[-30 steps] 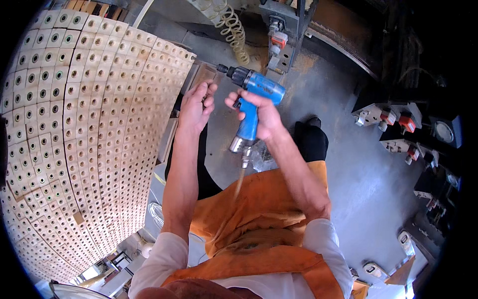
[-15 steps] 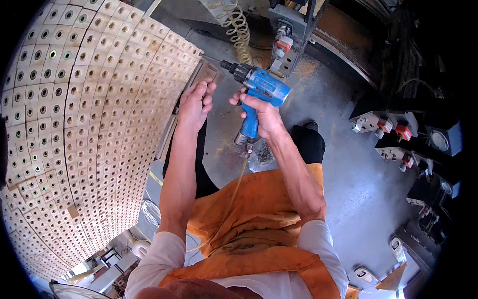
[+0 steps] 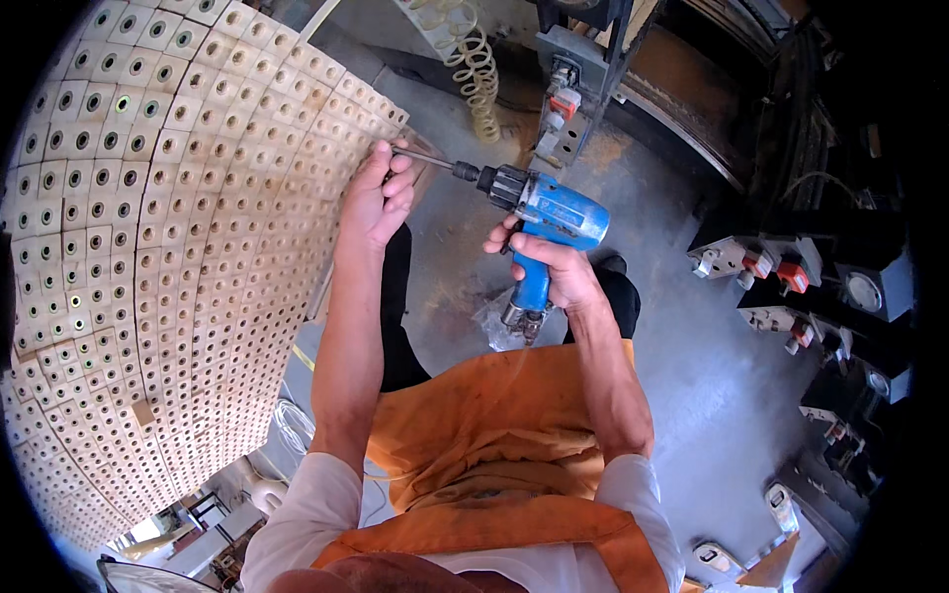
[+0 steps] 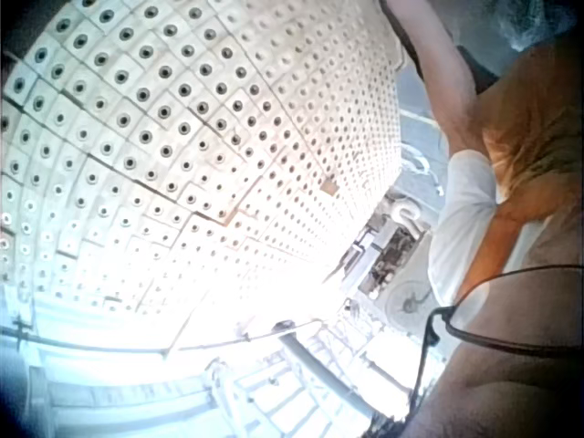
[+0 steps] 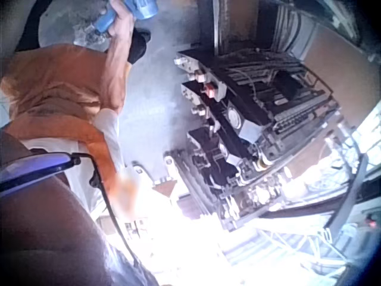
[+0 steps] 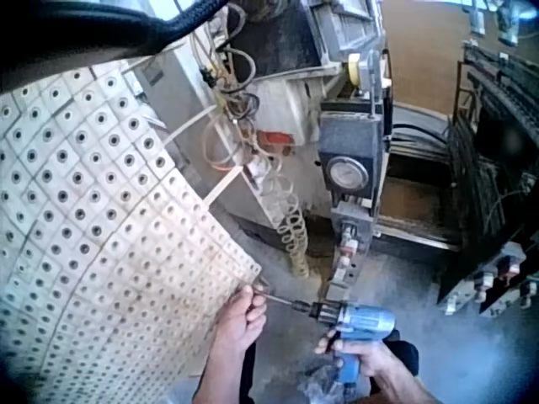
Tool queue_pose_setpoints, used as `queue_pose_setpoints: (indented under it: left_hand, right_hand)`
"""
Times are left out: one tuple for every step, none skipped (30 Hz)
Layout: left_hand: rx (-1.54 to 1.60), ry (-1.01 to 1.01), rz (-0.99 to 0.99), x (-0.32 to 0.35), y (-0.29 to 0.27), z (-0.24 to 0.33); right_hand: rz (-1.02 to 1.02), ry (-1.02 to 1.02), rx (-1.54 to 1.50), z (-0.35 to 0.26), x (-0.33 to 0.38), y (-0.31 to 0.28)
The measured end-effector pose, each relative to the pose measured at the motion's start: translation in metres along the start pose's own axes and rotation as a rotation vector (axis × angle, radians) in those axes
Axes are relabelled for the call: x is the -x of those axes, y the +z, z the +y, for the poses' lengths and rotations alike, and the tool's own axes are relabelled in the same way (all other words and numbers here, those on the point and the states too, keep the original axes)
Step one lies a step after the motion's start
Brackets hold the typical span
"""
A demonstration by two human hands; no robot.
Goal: The person uses a blue pneumatic drill to drive screws into a large, curved wooden board with a grid of pre-drilled holes. The person repeatedly picks up screws from a plastic bag on the floor and secures them into the board.
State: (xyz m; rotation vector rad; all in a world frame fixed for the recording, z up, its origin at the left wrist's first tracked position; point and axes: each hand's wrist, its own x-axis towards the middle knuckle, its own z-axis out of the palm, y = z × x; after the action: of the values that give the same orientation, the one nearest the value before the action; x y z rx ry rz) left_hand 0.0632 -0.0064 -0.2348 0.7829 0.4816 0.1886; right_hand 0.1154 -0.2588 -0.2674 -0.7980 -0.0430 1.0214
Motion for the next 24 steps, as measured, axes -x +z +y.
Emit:
queue_pose_setpoints:
  left_hand:
    - [-0.036,-0.004,-0.011,0.000,0.003,0.001]
    - [-0.147,-0.017,0.003,-0.001,0.005,0.003]
    - [-0.257,-0.029,0.018,-0.004,0.007,0.007]
    - [-0.366,-0.040,0.031,-0.007,0.009,0.009]
    - [-0.324,-0.030,0.040,-0.010,0.011,0.009]
    - [-0.282,-0.020,0.049,-0.014,0.013,0.009]
    - [-0.237,-0.012,0.057,-0.018,0.014,0.007]
    - [-0.148,0.022,0.055,-0.021,0.017,0.004]
    - [-0.058,0.055,0.053,-0.025,0.020,0.000]
    - [0.024,0.091,0.051,-0.029,0.021,-0.001]
    - [0.090,0.113,0.024,-0.033,0.021,-0.001]
    - [0.094,0.114,0.036,-0.034,0.020,0.000]
    - [0.101,0.107,0.049,-0.034,0.019,-0.002]
    - [0.108,0.101,0.062,-0.034,0.017,-0.003]
    - [0.120,0.102,0.040,-0.034,0.016,-0.004]
    - [0.133,0.106,0.023,-0.033,0.014,-0.004]
    - [0.146,0.109,0.006,-0.032,0.012,-0.003]
    - [0.135,0.108,0.010,-0.032,0.011,-0.002]
    - [0.129,0.103,0.018,-0.031,0.013,-0.002]
    - [0.123,0.097,0.026,-0.030,0.014,-0.002]
    - [0.109,0.052,0.044,-0.027,0.015,-0.002]
    - [0.097,0.011,0.057,-0.026,0.018,0.001]
    - [0.084,-0.031,0.069,-0.025,0.020,0.002]
    - [0.052,-0.046,0.071,-0.023,0.016,-0.001]
  right_hand:
    - [-0.001,-0.010,0.027,-0.003,0.001,0.000]
    - [-0.002,-0.020,0.055,-0.006,0.003,0.002]
    - [0.036,-0.042,0.137,-0.010,0.007,0.005]
    - [0.050,-0.073,0.172,-0.013,0.009,0.011]
    - [0.064,-0.104,0.207,-0.014,0.010,0.018]
    - [0.078,-0.134,0.242,-0.014,0.009,0.023]
    - [0.073,-0.123,0.227,-0.012,0.006,0.025]
    - [0.074,-0.118,0.149,-0.009,0.001,0.026]
    - [0.075,-0.112,0.072,-0.004,-0.007,0.027]
    - [0.070,-0.110,-0.012,-0.001,-0.015,0.030]
    - [0.064,-0.111,-0.037,-0.001,-0.021,0.033]
    - [0.043,-0.113,-0.045,0.000,-0.025,0.032]
    - [0.030,-0.115,-0.053,0.001,-0.028,0.032]
    - [0.018,-0.116,-0.062,0.002,-0.030,0.031]
    - [0.039,-0.105,-0.052,0.002,-0.031,0.031]
    - [0.038,-0.111,-0.045,0.002,-0.032,0.031]
    - [0.037,-0.118,-0.037,0.002,-0.032,0.031]
    - [0.036,-0.125,-0.030,0.001,-0.033,0.031]
    - [0.044,-0.119,-0.035,0.001,-0.033,0.032]
    - [0.052,-0.114,-0.040,0.000,-0.034,0.035]
    - [0.060,-0.108,-0.045,0.000,-0.034,0.037]
    - [0.064,-0.110,-0.045,0.000,-0.034,0.037]
    - [0.068,-0.113,-0.045,-0.001,-0.033,0.036]
    - [0.072,-0.115,-0.045,-0.001,-0.033,0.036]
